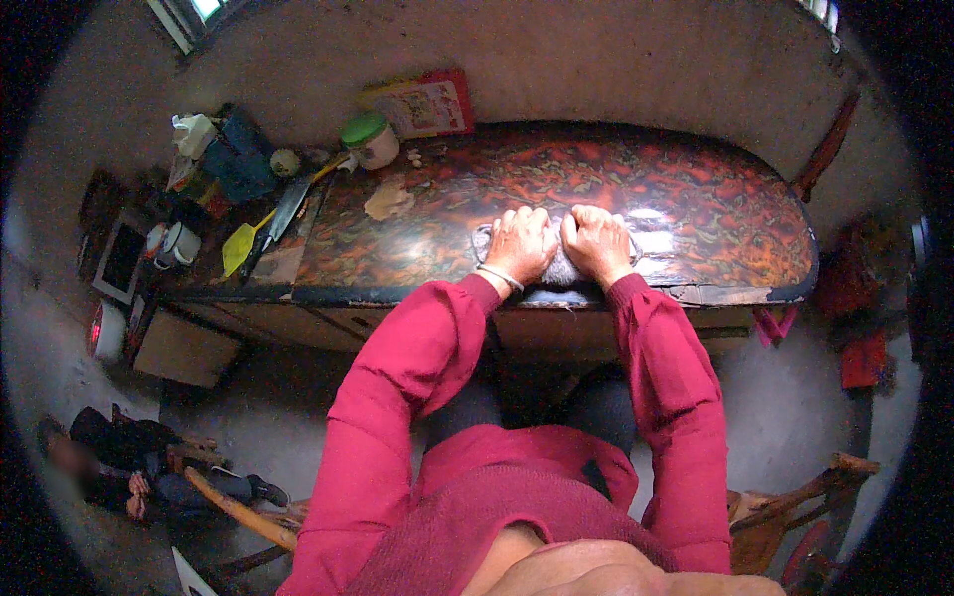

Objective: The person wipes the surface of a table with a cloth using both circular and linear motions.

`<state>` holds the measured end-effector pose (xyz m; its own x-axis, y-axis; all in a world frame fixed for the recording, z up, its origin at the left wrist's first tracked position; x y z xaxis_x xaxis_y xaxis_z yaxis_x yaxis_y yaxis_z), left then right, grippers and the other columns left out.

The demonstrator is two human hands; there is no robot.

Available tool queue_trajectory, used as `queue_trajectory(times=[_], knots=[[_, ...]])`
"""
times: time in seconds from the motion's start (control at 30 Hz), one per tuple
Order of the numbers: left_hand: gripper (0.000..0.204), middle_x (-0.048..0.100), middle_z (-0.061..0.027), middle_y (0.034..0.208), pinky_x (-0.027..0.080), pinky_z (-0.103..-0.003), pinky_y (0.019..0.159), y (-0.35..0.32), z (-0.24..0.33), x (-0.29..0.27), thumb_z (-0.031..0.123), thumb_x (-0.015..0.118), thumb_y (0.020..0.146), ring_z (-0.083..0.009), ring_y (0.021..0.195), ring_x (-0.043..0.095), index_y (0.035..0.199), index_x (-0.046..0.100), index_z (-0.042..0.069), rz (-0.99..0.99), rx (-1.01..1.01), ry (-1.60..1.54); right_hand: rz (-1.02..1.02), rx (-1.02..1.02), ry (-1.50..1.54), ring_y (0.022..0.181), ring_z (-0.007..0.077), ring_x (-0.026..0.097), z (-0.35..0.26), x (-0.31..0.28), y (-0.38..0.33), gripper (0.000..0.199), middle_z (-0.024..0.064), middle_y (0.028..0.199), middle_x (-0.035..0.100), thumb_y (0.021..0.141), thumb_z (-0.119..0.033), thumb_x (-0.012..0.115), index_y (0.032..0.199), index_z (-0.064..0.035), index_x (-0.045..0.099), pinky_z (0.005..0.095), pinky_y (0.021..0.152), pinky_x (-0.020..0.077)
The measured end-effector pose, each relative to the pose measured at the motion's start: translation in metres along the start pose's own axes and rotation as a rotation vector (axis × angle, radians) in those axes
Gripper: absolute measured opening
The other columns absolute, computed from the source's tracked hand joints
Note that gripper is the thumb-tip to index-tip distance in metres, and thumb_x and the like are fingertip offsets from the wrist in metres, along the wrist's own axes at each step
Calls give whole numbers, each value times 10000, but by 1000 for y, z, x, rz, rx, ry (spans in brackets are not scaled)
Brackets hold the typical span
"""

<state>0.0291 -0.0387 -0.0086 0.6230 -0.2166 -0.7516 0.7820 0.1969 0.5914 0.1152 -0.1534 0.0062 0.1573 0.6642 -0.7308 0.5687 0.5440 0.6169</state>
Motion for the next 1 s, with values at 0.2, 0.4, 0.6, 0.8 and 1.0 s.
queue_trajectory(times=[0.2,0.4,0.6,0.8,1.0], knots=[[161,556,-132,845,422,-461,724,-10,6,-11,234,505,817,-342,818,529,846,535,78,-49,-6,-20,-80,1,55,728,328,632,-9,-6,-8,239,141,737,650,810,-272,529,699,-79,617,459,654,476],[156,560,-143,824,422,-461,736,6,-3,-6,217,499,819,-350,808,528,832,534,65,-46,8,-69,-118,-38,84,756,361,616,-5,0,13,252,184,762,635,825,-248,528,709,-38,604,466,691,479],[181,586,-156,848,441,-473,754,38,-25,10,225,506,806,-363,832,550,862,550,58,-49,-38,-15,-95,0,44,739,355,632,11,23,46,247,188,754,645,819,-237,510,706,-44,616,462,694,502],[182,609,-156,837,458,-487,739,53,-37,22,238,508,806,-367,820,574,843,574,73,-43,-95,2,-19,61,-22,727,345,642,20,37,57,245,171,763,660,808,-256,505,714,-73,638,464,686,499],[181,609,-152,826,458,-489,729,37,-29,15,239,493,817,-366,799,575,837,573,78,-8,-74,56,20,49,-69,698,309,655,13,32,38,250,134,731,668,796,-292,516,681,-105,637,445,635,489]])
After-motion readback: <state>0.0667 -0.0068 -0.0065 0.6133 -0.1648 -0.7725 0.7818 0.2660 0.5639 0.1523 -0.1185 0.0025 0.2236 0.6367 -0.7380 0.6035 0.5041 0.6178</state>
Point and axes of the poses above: each hand's wrist, its own y-axis towards the middle knuckle, its own x-axis out of the palm, z = x × y, the point moved 3 cm from there along y, towards the middle knuckle
